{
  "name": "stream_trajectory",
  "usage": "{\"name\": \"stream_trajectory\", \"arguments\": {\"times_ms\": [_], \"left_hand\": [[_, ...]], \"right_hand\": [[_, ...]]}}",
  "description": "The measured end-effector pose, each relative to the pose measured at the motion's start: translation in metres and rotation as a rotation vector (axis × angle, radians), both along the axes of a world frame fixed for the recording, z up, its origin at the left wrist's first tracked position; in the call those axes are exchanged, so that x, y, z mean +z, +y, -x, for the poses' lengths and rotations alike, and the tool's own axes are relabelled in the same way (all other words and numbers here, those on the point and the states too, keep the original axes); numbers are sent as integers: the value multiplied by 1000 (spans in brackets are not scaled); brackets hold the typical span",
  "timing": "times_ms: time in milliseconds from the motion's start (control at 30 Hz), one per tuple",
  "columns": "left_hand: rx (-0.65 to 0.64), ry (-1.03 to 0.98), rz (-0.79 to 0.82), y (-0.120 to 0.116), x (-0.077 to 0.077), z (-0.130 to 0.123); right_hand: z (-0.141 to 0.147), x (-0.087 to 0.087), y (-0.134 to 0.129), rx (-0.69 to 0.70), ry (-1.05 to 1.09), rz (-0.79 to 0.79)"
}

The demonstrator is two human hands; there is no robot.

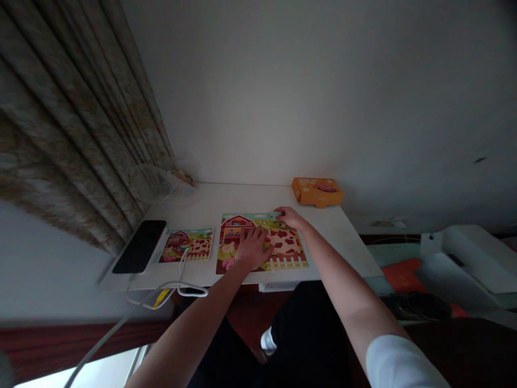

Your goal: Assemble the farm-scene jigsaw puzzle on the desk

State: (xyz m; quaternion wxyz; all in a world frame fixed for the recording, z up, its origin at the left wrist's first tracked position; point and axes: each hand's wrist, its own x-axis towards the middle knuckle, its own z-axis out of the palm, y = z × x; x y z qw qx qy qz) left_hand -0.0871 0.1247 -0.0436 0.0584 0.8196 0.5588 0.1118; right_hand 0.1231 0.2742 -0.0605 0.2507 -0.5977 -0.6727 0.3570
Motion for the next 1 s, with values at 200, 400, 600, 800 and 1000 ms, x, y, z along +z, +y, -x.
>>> {"name": "stream_trajectory", "arguments": {"times_ms": [200, 400, 600, 800, 1000], "left_hand": [[0, 6, 5, 0, 2, 0], [1, 16, -12, 0, 1, 0], [-8, 41, -19, 0, -1, -1], [-7, 90, -4, 0, -1, -2], [-9, 83, -20, 1, -1, -3]], "right_hand": [[3, 5, -2, 11, -131, -58], [14, 8, -38, -1, -334, -257], [36, -2, -100, 35, -603, -413], [45, 2, -115, 43, -652, -353], [45, 3, -113, 3, -620, -370]]}}
